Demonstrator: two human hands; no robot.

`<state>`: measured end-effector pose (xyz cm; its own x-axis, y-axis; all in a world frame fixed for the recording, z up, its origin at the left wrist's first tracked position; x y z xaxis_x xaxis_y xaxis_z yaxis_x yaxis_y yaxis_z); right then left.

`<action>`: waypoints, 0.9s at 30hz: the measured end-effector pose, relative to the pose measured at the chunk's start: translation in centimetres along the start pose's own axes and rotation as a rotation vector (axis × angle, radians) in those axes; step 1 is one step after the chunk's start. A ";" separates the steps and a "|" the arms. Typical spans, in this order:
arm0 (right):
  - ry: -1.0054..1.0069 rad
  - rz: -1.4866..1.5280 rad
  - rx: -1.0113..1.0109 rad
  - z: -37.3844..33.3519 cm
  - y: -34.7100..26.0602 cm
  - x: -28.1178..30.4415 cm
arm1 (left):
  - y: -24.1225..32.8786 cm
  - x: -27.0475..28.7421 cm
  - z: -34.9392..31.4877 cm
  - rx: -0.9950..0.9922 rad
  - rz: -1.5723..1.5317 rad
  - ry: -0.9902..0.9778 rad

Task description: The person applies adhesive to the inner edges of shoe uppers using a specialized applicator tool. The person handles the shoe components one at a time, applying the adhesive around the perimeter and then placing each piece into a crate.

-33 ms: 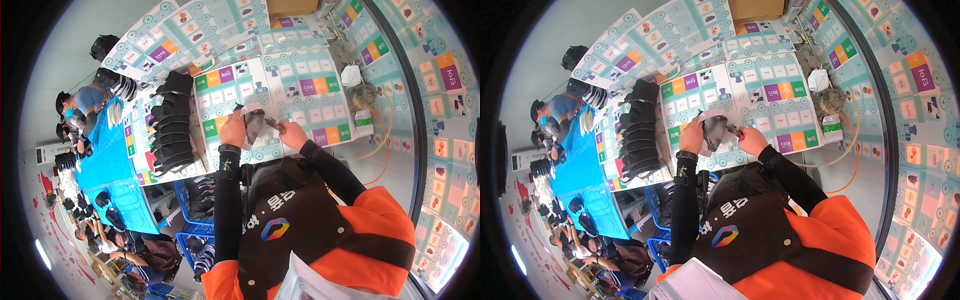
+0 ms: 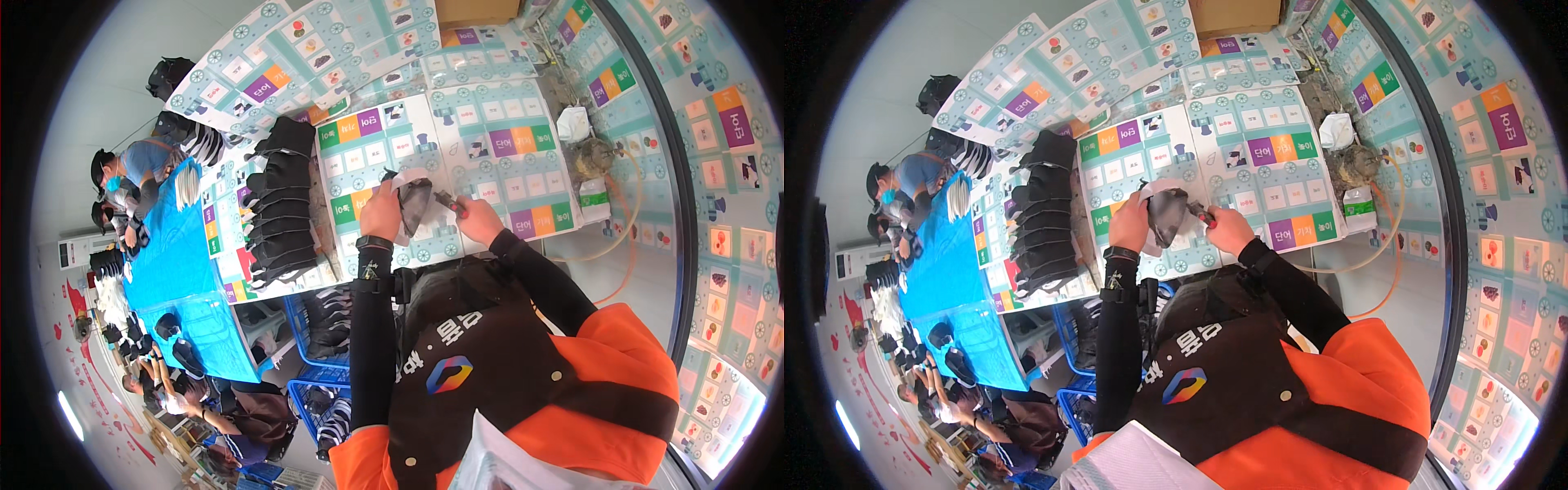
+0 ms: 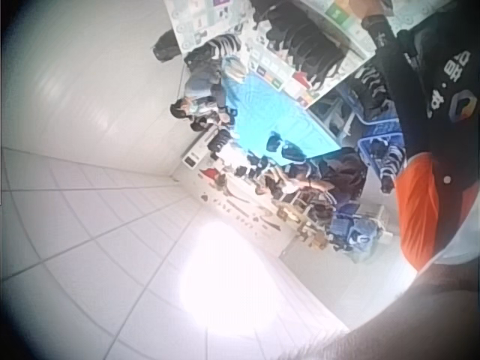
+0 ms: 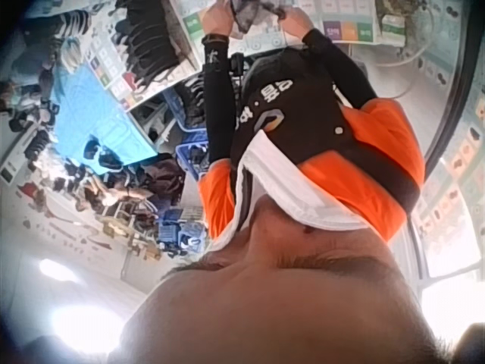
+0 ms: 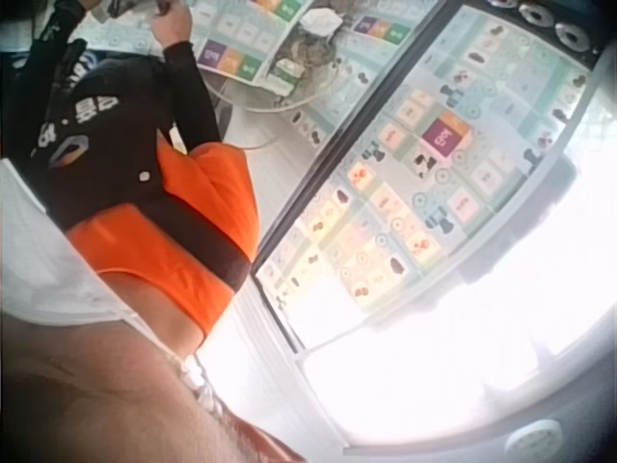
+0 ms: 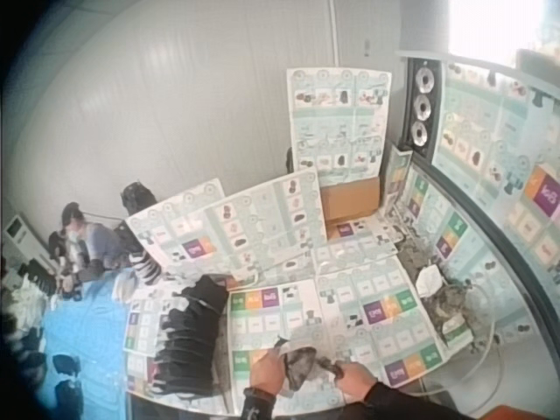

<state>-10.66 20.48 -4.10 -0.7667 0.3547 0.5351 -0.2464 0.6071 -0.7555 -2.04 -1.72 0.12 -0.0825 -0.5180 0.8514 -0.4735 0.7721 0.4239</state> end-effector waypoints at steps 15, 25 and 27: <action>-0.108 0.074 0.007 0.0 1.4 -1.6 | 0.5 0.4 -0.5 0.019 -0.033 0.047; -0.329 0.300 -0.002 1.1 2.3 -2.9 | -0.7 0.6 -0.6 0.013 -0.051 0.080; -0.501 0.457 -0.099 0.6 1.3 -3.5 | -1.8 1.6 -2.3 0.021 -0.055 0.117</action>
<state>-8.65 19.58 -7.17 -0.9685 0.2336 -0.0865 0.2040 0.5450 -0.8132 0.72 -3.05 1.43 0.0468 -0.5122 0.8576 -0.4927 0.7350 0.4659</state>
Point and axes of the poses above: each hand's wrist, its own z-axis towards the middle knuckle, its own x-axis out of the back of the hand, y = z × x, the point moved 3 cm from there along z, towards the middle knuckle, and after that the axes turned 12 degrees about -y, right-handed, at the moved point
